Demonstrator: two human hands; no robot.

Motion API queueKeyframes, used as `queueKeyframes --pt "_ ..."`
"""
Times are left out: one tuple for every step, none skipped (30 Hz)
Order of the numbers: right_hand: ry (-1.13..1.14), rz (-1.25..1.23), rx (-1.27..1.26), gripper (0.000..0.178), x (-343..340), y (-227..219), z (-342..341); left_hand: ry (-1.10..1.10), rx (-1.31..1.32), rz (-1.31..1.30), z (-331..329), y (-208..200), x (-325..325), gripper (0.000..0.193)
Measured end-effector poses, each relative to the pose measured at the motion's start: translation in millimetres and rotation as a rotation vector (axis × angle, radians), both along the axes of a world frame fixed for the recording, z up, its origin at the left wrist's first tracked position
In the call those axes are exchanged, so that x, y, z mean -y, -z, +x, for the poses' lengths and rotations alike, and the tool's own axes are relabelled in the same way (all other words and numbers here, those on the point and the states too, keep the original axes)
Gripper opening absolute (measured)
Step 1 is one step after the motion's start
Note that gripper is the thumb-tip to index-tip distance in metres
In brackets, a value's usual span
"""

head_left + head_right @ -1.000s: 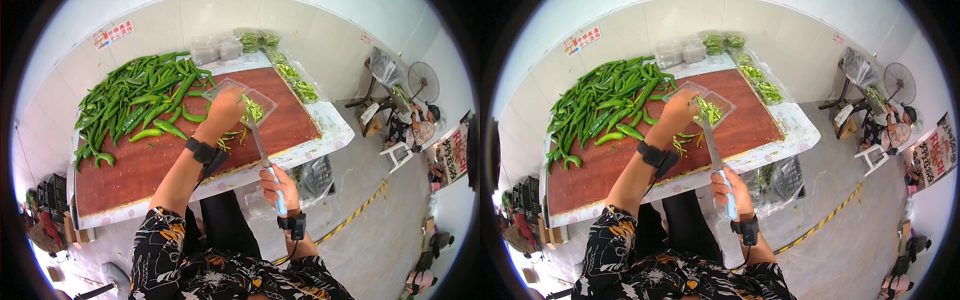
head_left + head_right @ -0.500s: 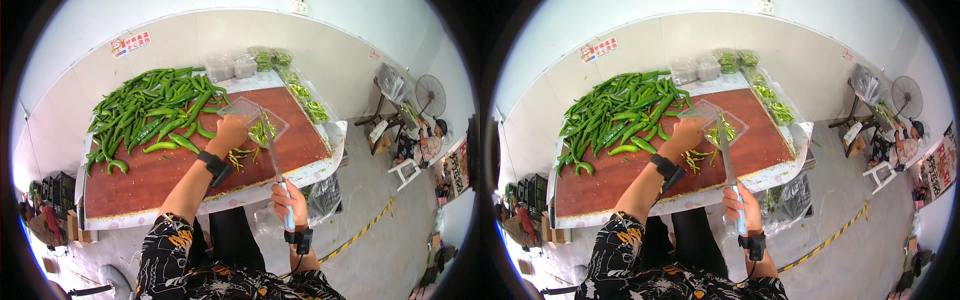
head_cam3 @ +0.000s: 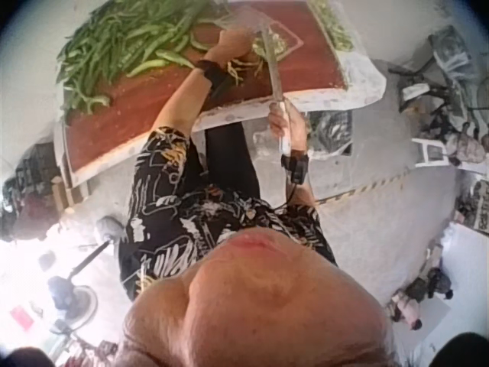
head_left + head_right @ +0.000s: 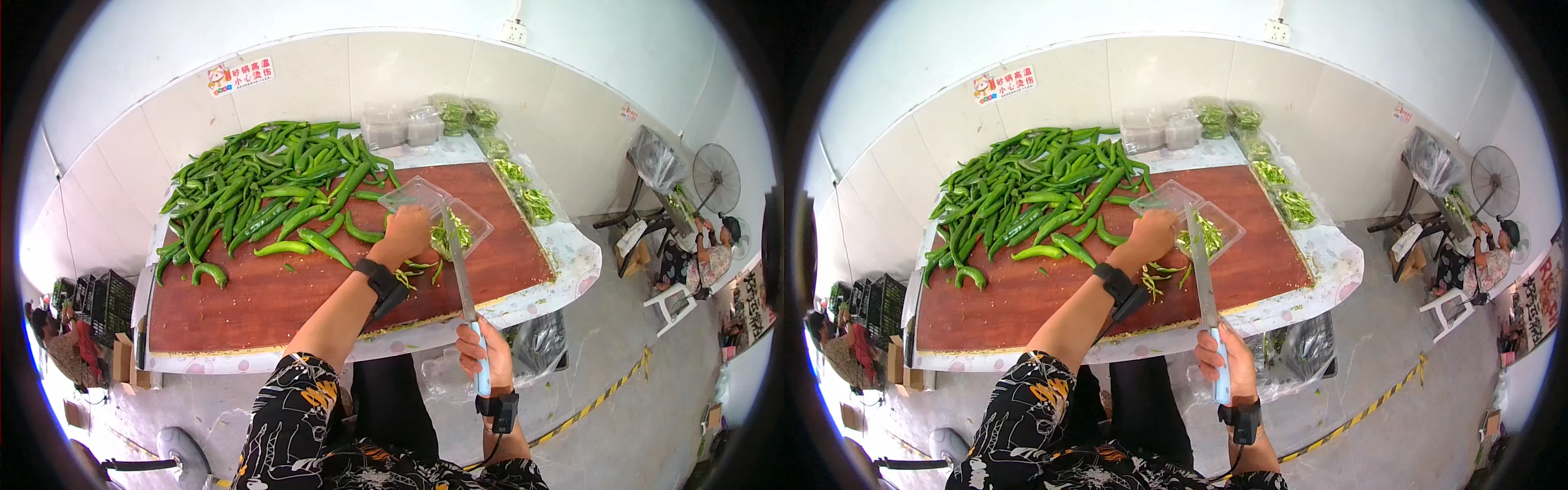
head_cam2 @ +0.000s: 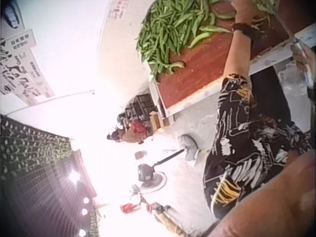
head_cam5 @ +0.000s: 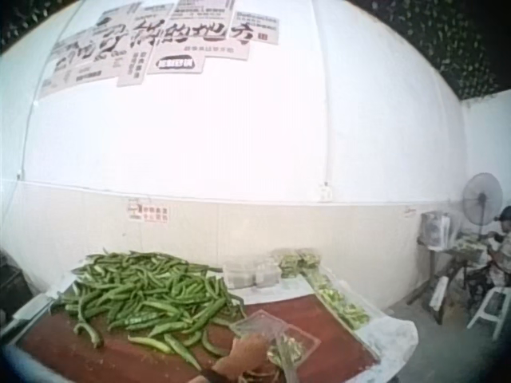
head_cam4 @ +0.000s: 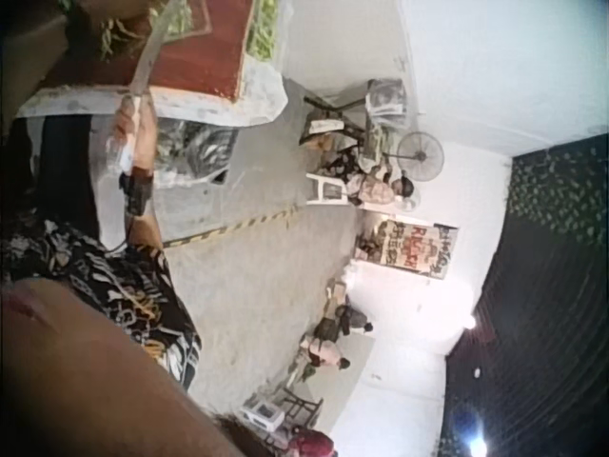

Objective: The person is slicing green chili peppers on a large wooden cutting board using a knife and placing them into a plastic container.

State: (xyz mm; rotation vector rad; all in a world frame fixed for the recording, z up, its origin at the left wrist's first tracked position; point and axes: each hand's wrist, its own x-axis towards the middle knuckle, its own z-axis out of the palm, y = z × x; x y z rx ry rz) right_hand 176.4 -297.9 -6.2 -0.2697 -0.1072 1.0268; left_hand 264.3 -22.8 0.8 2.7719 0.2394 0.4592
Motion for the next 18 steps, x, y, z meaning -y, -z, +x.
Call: queueKeyframes --pt "0.026 -0.027 0.036 0.033 0.0 -0.2 -0.7 0.004 -0.006 -0.003 -1.8 1.1 -0.8 0.023" --pt "0.025 -0.028 0.034 0.033 -0.4 -1.4 -0.6 0.022 0.073 0.011 -5.1 1.9 -4.2 0.018" --pt "0.052 -0.027 0.040 0.032 -1.0 -2.6 -0.3 0.040 0.152 0.025 -7.6 2.6 -6.1 0.012" --pt "0.080 -0.027 0.046 0.032 -1.1 -3.0 -0.6 0.039 0.150 0.025 -8.8 3.7 -5.2 0.012" --pt "0.082 -0.026 0.048 0.032 0.7 -2.6 0.5 0.057 0.147 0.009 -7.7 2.7 -2.5 0.014" --pt "0.091 -0.034 0.039 0.032 3.8 -1.5 1.6 0.075 0.145 -0.007 -6.7 1.2 -0.5 0.016" --pt "0.103 -0.042 0.031 0.032 5.8 -1.3 2.5 0.080 0.147 -0.005 -5.6 -0.9 0.3 0.016" --pt "0.098 -0.065 0.038 0.029 8.1 -1.5 2.1 0.098 0.182 -0.019 -4.2 0.5 2.0 0.019" --pt "0.108 -0.064 0.036 0.029 9.6 -2.2 1.8 0.117 0.216 -0.032 -2.6 1.7 4.0 0.022" --pt "0.099 -0.073 0.070 0.027 10.4 -3.6 1.8 0.129 0.214 -0.030 -1.8 2.8 5.3 0.022" --pt "0.095 -0.078 0.099 0.025 6.9 -4.1 0.0 0.113 0.188 -0.007 -3.1 4.3 1.8 0.022" --pt "0.090 -0.107 0.090 0.021 3.8 -9.9 -1.7 0.097 0.164 0.018 -3.7 5.0 -1.8 0.022" --pt "0.107 -0.098 0.083 0.021 -0.3 -11.5 -0.8 0.114 0.157 0.026 -1.6 3.8 -7.2 0.022" --pt "0.104 -0.113 0.102 0.021 0.1 -12.1 -0.7 0.087 0.107 0.024 -1.2 2.4 -8.1 0.020" --pt "0.098 -0.128 0.121 0.020 0.6 -12.1 -0.7 0.057 0.056 0.022 -0.8 1.7 -7.5 0.019" --pt "0.105 -0.126 0.112 0.020 2.2 -10.9 -0.2 0.059 0.047 0.011 -0.7 2.3 -4.1 0.016" --pt "0.103 -0.124 0.113 0.020 4.6 -10.0 0.5 0.057 0.048 0.013 -0.6 1.9 -2.7 0.016" --pt "0.104 -0.118 0.092 0.020 7.2 -8.8 0.3 0.082 0.131 -0.057 -1.4 1.9 -1.8 0.016"
